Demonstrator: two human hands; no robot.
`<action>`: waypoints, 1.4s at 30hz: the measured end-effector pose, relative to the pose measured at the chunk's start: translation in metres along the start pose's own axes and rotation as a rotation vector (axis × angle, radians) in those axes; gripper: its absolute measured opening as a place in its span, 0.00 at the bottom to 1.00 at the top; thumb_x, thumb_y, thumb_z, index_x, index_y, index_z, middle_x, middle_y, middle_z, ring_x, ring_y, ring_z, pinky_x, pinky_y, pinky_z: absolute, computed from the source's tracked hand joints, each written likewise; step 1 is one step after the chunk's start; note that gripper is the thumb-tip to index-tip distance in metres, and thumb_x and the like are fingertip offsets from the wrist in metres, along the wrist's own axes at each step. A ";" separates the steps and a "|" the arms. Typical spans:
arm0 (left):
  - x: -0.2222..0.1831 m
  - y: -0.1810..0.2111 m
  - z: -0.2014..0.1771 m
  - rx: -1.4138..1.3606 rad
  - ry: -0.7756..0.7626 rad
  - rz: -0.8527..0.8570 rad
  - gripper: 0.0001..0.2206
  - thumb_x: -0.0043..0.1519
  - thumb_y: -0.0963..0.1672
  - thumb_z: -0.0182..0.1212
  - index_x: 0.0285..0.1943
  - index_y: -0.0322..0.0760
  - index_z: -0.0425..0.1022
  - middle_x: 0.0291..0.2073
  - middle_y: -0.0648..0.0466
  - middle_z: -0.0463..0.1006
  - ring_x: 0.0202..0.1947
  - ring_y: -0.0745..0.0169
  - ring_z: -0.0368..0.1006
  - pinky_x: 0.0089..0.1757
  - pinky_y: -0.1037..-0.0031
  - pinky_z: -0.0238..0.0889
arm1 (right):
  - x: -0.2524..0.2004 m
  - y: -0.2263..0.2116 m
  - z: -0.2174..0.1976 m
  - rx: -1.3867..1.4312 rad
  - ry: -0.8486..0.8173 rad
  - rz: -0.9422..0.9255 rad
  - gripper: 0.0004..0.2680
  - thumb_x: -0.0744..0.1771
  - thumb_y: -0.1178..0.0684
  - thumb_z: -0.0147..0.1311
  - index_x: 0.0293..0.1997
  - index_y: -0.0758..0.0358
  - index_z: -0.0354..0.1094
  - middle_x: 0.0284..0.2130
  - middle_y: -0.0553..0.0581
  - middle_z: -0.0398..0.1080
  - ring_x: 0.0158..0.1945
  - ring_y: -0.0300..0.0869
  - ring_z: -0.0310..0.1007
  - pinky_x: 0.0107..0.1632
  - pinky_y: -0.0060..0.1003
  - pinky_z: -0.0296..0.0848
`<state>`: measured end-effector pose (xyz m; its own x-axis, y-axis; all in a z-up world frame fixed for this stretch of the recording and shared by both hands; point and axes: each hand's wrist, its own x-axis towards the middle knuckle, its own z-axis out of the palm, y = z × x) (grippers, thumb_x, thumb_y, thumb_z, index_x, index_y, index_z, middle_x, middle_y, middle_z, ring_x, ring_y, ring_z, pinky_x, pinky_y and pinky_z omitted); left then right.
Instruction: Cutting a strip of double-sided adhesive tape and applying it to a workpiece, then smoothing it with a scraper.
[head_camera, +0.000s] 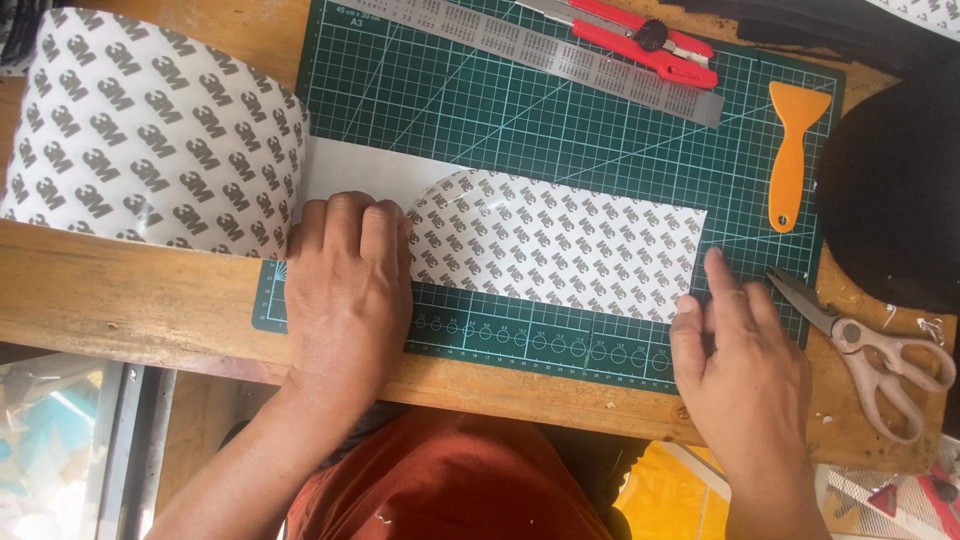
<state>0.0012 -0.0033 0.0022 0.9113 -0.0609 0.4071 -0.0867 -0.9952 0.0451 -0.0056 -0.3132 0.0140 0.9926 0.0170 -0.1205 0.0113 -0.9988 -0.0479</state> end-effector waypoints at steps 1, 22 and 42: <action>-0.001 0.000 0.001 0.002 0.000 -0.002 0.04 0.72 0.40 0.58 0.45 0.36 0.67 0.38 0.48 0.69 0.36 0.49 0.64 0.37 0.62 0.62 | -0.001 0.000 -0.001 0.001 0.000 -0.003 0.23 0.72 0.41 0.36 0.78 0.57 0.56 0.57 0.70 0.70 0.41 0.57 0.78 0.44 0.62 0.78; -0.002 -0.002 0.002 0.088 -0.089 -0.001 0.24 0.56 0.34 0.55 0.62 0.38 0.65 0.40 0.49 0.68 0.35 0.54 0.63 0.36 0.67 0.61 | -0.001 -0.002 -0.006 -0.091 -0.049 -0.029 0.23 0.70 0.49 0.45 0.78 0.32 0.59 0.38 0.49 0.65 0.25 0.49 0.70 0.26 0.52 0.78; 0.011 0.014 -0.023 0.042 -0.091 0.239 0.22 0.74 0.49 0.48 0.73 0.34 0.64 0.65 0.44 0.74 0.66 0.50 0.68 0.61 0.60 0.64 | 0.001 -0.007 -0.013 0.034 -0.033 -0.033 0.22 0.70 0.51 0.44 0.77 0.38 0.60 0.38 0.50 0.68 0.29 0.50 0.74 0.36 0.57 0.82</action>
<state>0.0010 -0.0164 0.0288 0.8995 -0.2996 0.3179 -0.2889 -0.9539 -0.0815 -0.0036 -0.3066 0.0267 0.9872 0.0524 -0.1506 0.0397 -0.9955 -0.0865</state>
